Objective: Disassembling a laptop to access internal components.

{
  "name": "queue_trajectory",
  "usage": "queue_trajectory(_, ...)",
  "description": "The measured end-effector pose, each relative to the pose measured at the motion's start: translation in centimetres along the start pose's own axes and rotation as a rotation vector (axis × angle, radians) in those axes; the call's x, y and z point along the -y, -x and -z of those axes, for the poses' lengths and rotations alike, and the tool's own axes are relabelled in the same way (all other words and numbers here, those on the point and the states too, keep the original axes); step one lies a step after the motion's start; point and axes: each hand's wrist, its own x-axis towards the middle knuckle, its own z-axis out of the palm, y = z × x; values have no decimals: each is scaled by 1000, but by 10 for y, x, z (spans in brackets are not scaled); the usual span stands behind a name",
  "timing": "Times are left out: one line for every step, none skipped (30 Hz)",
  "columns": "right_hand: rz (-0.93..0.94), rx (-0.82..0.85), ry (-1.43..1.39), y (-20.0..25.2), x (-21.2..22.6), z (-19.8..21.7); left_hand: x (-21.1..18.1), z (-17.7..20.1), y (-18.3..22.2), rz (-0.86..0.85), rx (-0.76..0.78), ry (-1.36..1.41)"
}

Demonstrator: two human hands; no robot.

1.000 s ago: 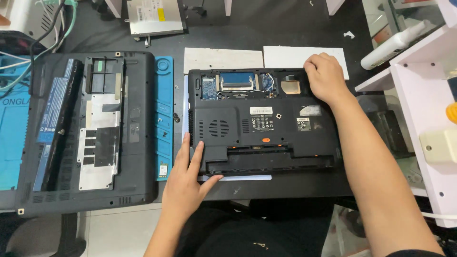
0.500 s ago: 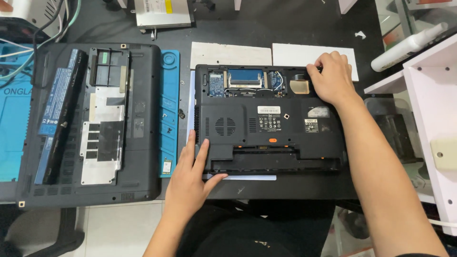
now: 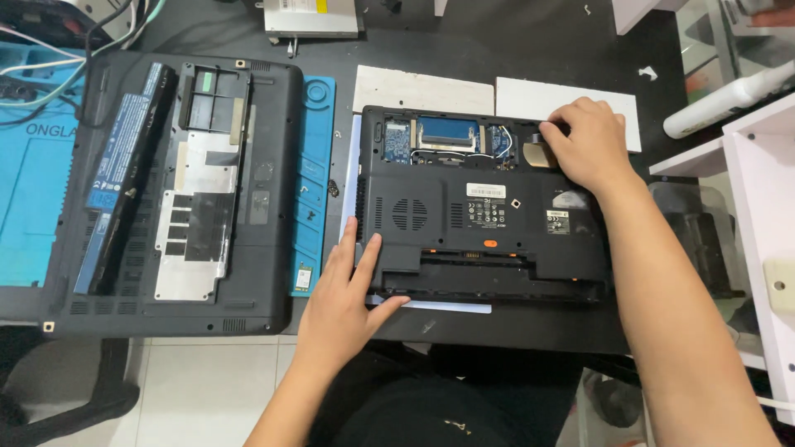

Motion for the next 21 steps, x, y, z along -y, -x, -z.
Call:
queue_trajectory(5, 1, 0, -4, 5, -3, 0, 0, 1, 3, -3, -1)
queue_trajectory(0, 26, -51, -8, 11, -6, -1, -1, 1, -1, -32, 2)
queue_trajectory(-5, 52, -101, -12, 16, -9, -1, -1, 2, -6, -62, 4)
queue_trajectory(0, 53, -102, -17, 22, -13, 0, -2, 3, -3, -65, 3)
queue_trajectory(6, 69, -118, -22, 28, -16, 1, -3, 4, 2, -89, 22)
queue_trajectory(13, 86, -134, -27, 35, -19, 3, -4, 5, 6, -113, 41)
queue_trajectory(19, 88, -134, -32, 44, -21, 3, -3, 5, 11, -117, 41)
queue_trajectory(8, 118, -154, -36, 53, -23, 3, -2, 5, 12, -104, 35)
queue_trajectory(-5, 148, -173, -40, 62, -25, 3, -1, 4, 14, -91, 30)
queue_trajectory(1, 150, -171, -45, 75, -27, 3, -1, 4, 17, -95, 31)
queue_trajectory(27, 150, -197, -48, 87, -29, 3, 0, 4, 14, -88, 31)
queue_trajectory(53, 149, -223, -51, 99, -32, 3, 0, 4, 11, -81, 32)
queue_trajectory(57, 152, -223, -54, 111, -33, 3, 0, 4, 16, -84, 32)
queue_trajectory(77, 145, -206, -57, 123, -35, 3, 0, 4, 11, -80, 28)
queue_trajectory(95, 137, -190, -60, 136, -36, 4, 1, 4, 6, -76, 24)
queue_trajectory(98, 138, -190, -62, 139, -40, 4, 1, 4, 8, -77, 24)
queue_trajectory(77, 116, -201, -64, 141, -45, 4, 1, 4, 5, -77, 32)
queue_trajectory(56, 94, -213, -66, 144, -49, 4, 0, 4, 2, -77, 40)
queue_trajectory(58, 94, -213, -67, 144, -50, 5, 1, 4, 4, -78, 40)
queue_trajectory(27, 101, -231, -69, 144, -52, 6, 1, 4, 0, -76, 39)
queue_trajectory(-6, 109, -248, -69, 142, -53, 5, 1, 4, -3, -72, 41)
